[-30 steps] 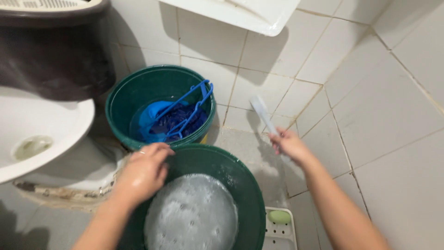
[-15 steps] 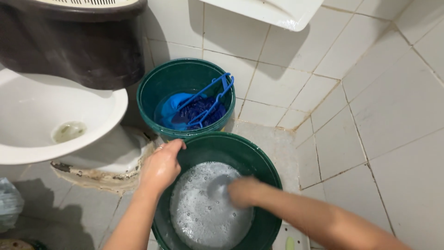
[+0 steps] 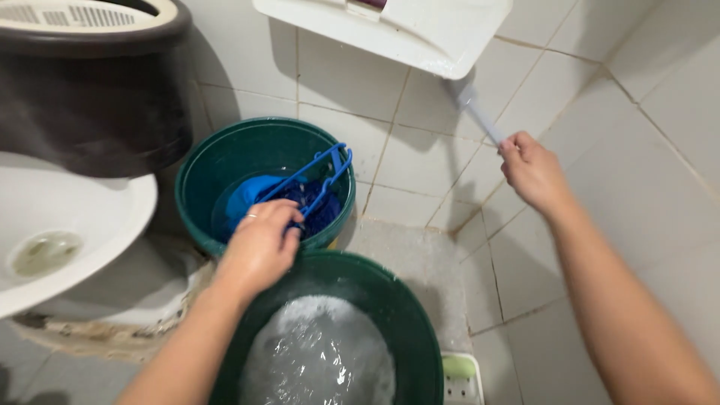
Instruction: The person scrubs the bathroom walls and floor tiles using a brush and pours soapy water from a bucket onto the floor.
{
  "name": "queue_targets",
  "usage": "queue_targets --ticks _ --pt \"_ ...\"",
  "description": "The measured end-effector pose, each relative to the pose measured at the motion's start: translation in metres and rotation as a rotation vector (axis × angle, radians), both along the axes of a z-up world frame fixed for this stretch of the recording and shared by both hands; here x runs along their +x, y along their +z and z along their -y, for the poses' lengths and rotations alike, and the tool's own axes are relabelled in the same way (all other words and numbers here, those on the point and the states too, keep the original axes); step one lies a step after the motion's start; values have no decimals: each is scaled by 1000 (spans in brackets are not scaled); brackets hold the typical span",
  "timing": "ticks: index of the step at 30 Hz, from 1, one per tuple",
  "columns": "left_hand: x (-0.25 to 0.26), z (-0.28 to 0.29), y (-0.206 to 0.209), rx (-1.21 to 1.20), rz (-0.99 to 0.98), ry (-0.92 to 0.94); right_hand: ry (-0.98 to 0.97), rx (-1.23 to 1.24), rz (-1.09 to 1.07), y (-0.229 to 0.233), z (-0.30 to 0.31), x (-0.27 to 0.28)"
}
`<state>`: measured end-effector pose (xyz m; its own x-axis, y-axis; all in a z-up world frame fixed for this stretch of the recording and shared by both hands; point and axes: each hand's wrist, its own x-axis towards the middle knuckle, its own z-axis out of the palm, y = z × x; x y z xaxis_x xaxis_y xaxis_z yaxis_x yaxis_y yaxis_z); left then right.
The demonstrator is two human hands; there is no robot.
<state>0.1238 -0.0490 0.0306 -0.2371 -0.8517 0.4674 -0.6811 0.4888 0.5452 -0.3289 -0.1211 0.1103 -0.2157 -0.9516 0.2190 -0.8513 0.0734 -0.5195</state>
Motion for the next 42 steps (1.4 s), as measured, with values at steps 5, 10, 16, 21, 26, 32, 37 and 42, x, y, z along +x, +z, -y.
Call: queue_targets --ticks 5,10,16,21,26,32,37,42 --pt "-47 33 -3 161 133 -59 -70 -325 -289 -163 80 -50" --pt "-64 39 -1 419 435 -60 -127 202 -246 -284 28 -45" --pt "-71 53 -7 498 489 -69 -36 -403 35 -156 101 -36" --pt "-72 56 -12 590 420 -27 -18 -354 145 -246 93 -31" --pt "-71 56 -10 573 437 -12 -211 -16 100 -352 28 -34" --pt "-76 56 -9 588 450 0 -81 -410 702 -265 102 -61" --pt "-76 57 -7 633 502 41 -244 109 670 -359 32 -34" --pt "-79 56 -5 641 469 48 -89 -90 897 -291 50 -33"
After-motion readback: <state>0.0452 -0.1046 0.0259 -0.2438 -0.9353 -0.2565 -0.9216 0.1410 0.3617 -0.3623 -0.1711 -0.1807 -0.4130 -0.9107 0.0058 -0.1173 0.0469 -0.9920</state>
